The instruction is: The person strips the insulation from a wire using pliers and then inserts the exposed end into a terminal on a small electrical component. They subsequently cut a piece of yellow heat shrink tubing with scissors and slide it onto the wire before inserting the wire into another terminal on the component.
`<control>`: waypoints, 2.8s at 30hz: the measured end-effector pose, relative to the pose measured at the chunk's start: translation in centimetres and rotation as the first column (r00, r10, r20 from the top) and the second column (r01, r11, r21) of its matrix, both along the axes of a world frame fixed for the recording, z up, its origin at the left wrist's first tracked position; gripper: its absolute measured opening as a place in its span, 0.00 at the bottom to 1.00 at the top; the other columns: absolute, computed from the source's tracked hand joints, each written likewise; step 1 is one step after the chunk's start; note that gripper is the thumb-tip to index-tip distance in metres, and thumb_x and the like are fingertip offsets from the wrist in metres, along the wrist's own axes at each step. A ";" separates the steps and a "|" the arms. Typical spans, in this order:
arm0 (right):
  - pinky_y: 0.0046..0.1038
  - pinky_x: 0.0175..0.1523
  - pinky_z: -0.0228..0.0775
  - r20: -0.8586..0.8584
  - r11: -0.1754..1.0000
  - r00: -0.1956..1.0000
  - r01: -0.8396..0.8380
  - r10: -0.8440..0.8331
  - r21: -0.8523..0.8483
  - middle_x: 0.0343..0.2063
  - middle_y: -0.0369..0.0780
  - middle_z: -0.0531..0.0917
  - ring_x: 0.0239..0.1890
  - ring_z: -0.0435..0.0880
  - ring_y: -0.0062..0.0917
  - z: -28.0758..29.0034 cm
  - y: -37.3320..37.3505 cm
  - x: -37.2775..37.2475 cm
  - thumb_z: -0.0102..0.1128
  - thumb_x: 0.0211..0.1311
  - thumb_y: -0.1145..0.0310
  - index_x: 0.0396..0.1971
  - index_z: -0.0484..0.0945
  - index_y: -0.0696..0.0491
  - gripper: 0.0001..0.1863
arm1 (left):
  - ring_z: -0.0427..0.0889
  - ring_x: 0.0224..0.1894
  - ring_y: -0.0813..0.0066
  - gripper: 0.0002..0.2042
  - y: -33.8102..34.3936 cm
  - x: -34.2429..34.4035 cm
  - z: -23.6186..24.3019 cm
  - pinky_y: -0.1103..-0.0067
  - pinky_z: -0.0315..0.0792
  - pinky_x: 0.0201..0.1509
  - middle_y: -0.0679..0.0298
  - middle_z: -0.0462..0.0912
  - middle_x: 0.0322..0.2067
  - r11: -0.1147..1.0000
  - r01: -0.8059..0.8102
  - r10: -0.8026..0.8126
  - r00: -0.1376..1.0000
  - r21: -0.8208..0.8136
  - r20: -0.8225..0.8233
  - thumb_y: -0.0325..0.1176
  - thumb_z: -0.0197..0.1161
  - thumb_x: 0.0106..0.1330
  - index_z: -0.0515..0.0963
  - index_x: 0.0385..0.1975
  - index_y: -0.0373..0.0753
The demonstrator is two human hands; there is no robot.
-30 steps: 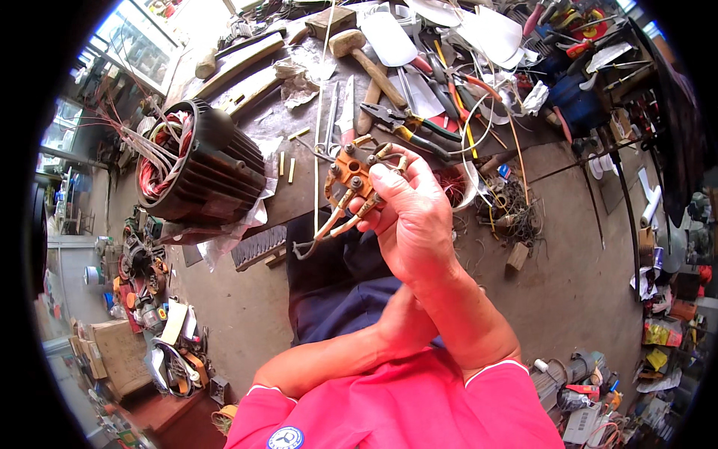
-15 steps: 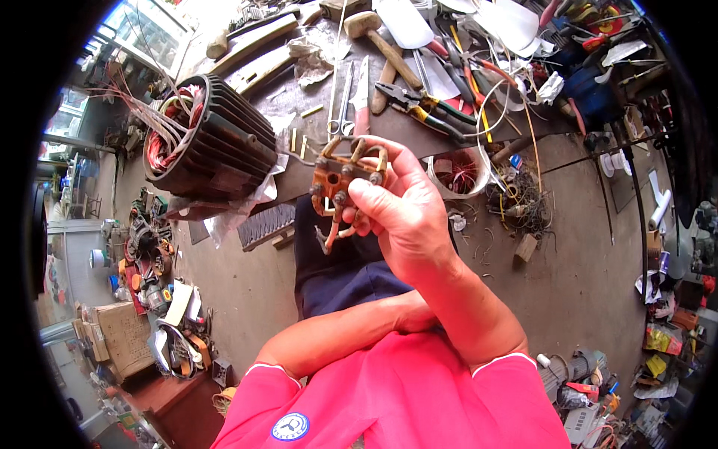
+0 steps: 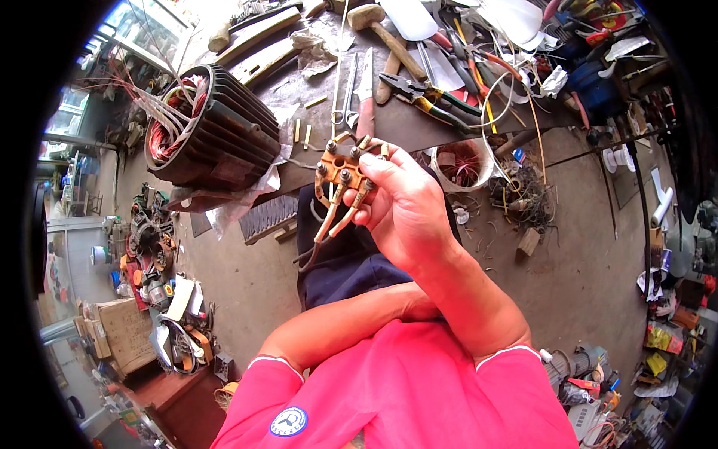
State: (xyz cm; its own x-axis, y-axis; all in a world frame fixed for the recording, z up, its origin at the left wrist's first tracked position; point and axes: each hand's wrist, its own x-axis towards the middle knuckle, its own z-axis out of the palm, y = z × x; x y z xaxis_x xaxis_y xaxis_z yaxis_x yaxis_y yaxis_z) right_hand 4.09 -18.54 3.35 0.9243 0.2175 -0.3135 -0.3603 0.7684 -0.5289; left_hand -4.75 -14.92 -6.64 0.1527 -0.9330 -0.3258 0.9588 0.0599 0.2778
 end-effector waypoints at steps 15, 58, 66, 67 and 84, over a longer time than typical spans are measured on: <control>0.17 0.27 0.71 0.039 0.988 0.991 -0.125 0.129 -0.089 0.40 0.39 0.81 0.27 0.79 0.16 0.4 1.6 -1.2 0.59 0.70 0.72 0.62 0.66 0.57 0.23 | 0.77 0.49 0.76 0.07 -1.0 -1.0 -6.0 0.76 0.71 0.53 0.68 0.79 0.46 0.981 -0.085 0.123 0.968 -0.176 0.219 0.34 0.56 0.76 0.77 0.46 0.42; 0.28 0.42 0.79 0.228 0.970 0.943 -0.241 0.242 -0.035 0.52 0.42 0.81 0.46 0.83 0.24 0.7 -1.9 -3.7 0.63 0.65 0.78 0.66 0.63 0.56 0.30 | 0.76 0.51 0.75 0.10 0.9 2.7 0.6 0.75 0.71 0.54 0.67 0.80 0.47 0.990 0.059 -0.047 0.995 -0.126 0.093 0.37 0.55 0.75 0.78 0.48 0.42; 0.28 0.51 0.78 0.280 0.986 0.945 -0.166 0.167 -0.026 0.53 0.44 0.79 0.53 0.84 0.30 1.4 -2.0 -4.1 0.55 0.65 0.84 0.65 0.64 0.55 0.29 | 0.76 0.52 0.75 0.10 1.5 2.4 1.4 0.75 0.71 0.55 0.67 0.80 0.47 0.991 0.012 0.000 0.996 -0.135 0.091 0.38 0.55 0.75 0.78 0.48 0.42; 0.37 0.58 0.79 0.345 0.975 0.912 -0.212 0.223 -0.070 0.57 0.47 0.78 0.58 0.82 0.35 0.9 -2.5 -4.0 0.60 0.65 0.80 0.66 0.62 0.56 0.30 | 0.76 0.52 0.75 0.10 1.8 2.5 1.3 0.75 0.71 0.55 0.67 0.80 0.47 0.990 -0.007 0.019 0.996 -0.139 0.083 0.38 0.55 0.75 0.78 0.48 0.42; 0.36 0.59 0.79 0.331 0.970 0.917 -0.176 0.224 -0.169 0.55 0.46 0.78 0.57 0.82 0.35 0.8 -2.6 -5.2 0.60 0.63 0.80 0.64 0.64 0.58 0.29 | 0.76 0.53 0.75 0.11 1.3 2.8 2.1 0.75 0.70 0.55 0.67 0.80 0.47 0.979 -0.054 0.076 0.991 -0.198 0.107 0.40 0.55 0.74 0.78 0.49 0.42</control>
State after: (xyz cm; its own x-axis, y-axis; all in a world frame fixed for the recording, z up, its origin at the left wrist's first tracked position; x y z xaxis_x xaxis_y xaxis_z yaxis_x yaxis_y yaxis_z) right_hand -1.09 -21.13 4.11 0.9215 0.3876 -0.0222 -0.2760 0.6137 -0.7397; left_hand -1.94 -13.64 -4.56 0.2409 -0.9635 -0.1166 0.9140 0.1849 0.3611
